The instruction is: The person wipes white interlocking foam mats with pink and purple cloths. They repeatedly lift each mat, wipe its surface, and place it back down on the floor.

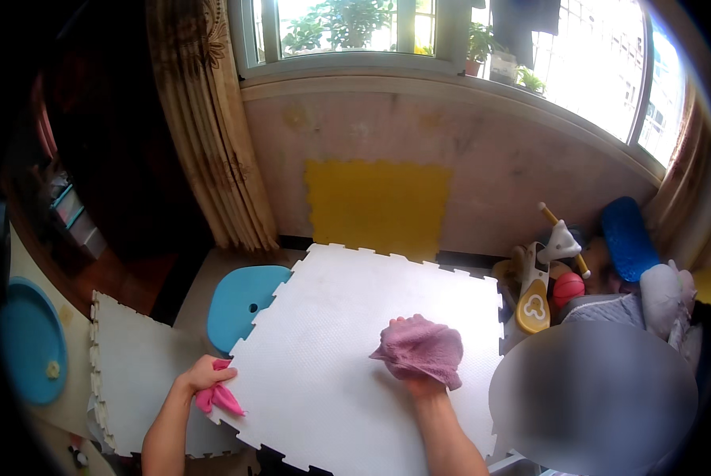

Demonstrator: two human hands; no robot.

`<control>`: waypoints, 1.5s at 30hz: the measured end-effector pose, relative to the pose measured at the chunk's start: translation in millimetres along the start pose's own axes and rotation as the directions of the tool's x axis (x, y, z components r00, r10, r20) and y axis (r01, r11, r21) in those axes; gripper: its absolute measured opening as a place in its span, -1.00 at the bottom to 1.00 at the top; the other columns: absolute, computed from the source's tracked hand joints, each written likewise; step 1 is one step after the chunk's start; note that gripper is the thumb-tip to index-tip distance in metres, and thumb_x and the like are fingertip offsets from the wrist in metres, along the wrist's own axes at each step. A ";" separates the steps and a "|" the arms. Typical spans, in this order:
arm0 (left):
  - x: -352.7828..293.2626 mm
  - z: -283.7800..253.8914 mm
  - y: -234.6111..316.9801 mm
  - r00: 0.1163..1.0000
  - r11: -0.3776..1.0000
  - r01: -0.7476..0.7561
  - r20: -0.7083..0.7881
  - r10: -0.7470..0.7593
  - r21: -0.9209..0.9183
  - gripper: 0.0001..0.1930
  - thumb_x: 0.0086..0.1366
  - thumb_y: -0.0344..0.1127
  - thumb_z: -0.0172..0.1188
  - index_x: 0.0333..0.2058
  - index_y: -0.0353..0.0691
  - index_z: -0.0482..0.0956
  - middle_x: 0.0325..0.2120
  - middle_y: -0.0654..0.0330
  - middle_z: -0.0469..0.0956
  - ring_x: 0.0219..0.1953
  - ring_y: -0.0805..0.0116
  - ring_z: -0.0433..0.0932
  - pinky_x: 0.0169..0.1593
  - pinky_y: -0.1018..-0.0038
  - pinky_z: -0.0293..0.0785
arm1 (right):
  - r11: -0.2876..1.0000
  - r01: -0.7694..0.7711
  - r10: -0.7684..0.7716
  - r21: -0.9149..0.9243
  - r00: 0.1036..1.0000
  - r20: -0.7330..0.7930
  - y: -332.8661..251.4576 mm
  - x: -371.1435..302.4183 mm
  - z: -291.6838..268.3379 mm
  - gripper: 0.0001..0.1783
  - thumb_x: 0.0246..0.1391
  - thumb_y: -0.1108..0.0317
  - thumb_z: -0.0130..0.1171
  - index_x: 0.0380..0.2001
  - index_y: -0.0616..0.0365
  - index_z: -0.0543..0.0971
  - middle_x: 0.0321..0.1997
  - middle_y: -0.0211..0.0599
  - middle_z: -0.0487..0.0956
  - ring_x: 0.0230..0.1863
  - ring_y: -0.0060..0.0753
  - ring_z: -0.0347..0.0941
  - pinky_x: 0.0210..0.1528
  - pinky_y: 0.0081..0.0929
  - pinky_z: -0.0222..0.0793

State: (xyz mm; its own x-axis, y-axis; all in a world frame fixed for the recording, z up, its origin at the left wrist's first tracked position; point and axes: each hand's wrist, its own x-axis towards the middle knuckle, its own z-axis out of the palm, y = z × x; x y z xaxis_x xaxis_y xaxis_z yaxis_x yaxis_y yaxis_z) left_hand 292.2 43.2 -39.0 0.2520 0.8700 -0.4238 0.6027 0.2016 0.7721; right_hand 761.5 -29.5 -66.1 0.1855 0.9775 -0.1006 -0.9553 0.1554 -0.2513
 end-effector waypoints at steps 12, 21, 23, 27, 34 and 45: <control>-132.8 138.2 -68.9 0.718 0.849 -0.354 -0.696 -0.021 -0.392 -0.79 0.43 -0.39 0.23 -0.08 -0.41 0.68 -0.23 0.24 0.68 -0.21 0.49 0.58 -0.05 0.47 0.54 | 0.938 -0.011 0.083 -0.346 0.977 0.195 -37.2 -38.7 50.8 -0.49 0.39 0.10 0.17 0.26 0.10 0.38 0.34 -0.03 0.40 0.36 0.05 0.35 0.48 0.06 0.27; -144.5 292.4 27.6 0.925 0.815 0.042 0.330 0.187 -0.579 -0.78 0.55 -0.28 0.11 -0.19 -0.27 0.66 -0.47 0.33 0.60 -0.49 0.57 0.46 -0.36 0.55 0.43 | 0.793 0.081 0.027 -0.604 0.985 0.168 -52.2 -36.6 58.4 -0.55 0.23 0.35 0.38 0.12 0.18 0.49 0.18 -0.13 0.49 0.23 -0.19 0.44 0.30 -0.23 0.51; -132.2 248.0 30.1 0.982 0.798 0.063 0.179 0.057 -0.599 -0.77 0.50 -0.28 0.18 -0.10 -0.33 0.67 -0.34 0.29 0.64 -0.32 0.54 0.53 -0.18 0.53 0.48 | 0.849 0.086 0.038 -0.521 0.974 0.222 -62.2 -36.1 50.8 -0.55 0.24 0.34 0.37 0.13 0.19 0.48 0.16 -0.14 0.49 0.21 -0.18 0.45 0.32 -0.21 0.49; -111.6 122.8 81.0 0.932 0.819 -0.245 -0.360 0.050 -0.519 -0.74 0.53 -0.27 0.16 -0.13 -0.40 0.68 -0.35 0.28 0.69 -0.30 0.56 0.58 -0.18 0.58 0.54 | 0.886 0.036 -0.005 -0.462 0.998 0.068 -70.7 -32.5 45.1 -0.57 0.26 0.35 0.34 0.13 0.15 0.47 0.13 -0.14 0.49 0.19 -0.16 0.46 0.38 -0.13 0.43; -51.8 100.1 92.3 0.687 0.746 -0.538 -0.310 0.658 0.392 -0.84 0.40 -0.34 0.21 -0.23 -0.34 0.60 -0.26 -0.09 0.61 -0.26 -0.08 0.59 -0.20 0.18 0.50 | 0.827 0.042 0.015 -0.561 0.995 0.096 -68.7 -15.5 34.5 -0.67 0.24 0.41 0.35 0.01 0.08 0.50 0.06 -0.20 0.53 0.07 -0.26 0.49 0.30 -0.21 0.47; 56.3 169.5 42.5 0.809 0.719 -0.203 -0.301 0.506 0.665 -0.50 0.40 -0.12 0.12 0.18 -0.35 0.50 0.24 -0.07 0.46 0.31 -0.05 0.39 0.35 -0.06 0.26 | 0.337 0.479 0.013 -0.811 0.859 0.512 -120.9 -0.9 -19.1 -0.32 -0.29 0.18 0.72 -0.06 0.08 0.62 -0.11 -0.37 0.57 -0.17 -0.49 0.48 -0.04 -0.48 0.41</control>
State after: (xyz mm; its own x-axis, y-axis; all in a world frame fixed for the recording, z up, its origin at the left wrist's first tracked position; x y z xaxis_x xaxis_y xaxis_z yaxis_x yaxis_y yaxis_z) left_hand 460.3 24.4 -110.2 0.2808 0.9407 0.1901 0.8856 -0.3303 0.3266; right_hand 881.2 -51.9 -54.0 0.0292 0.9145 0.4036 -0.0462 0.4046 -0.9133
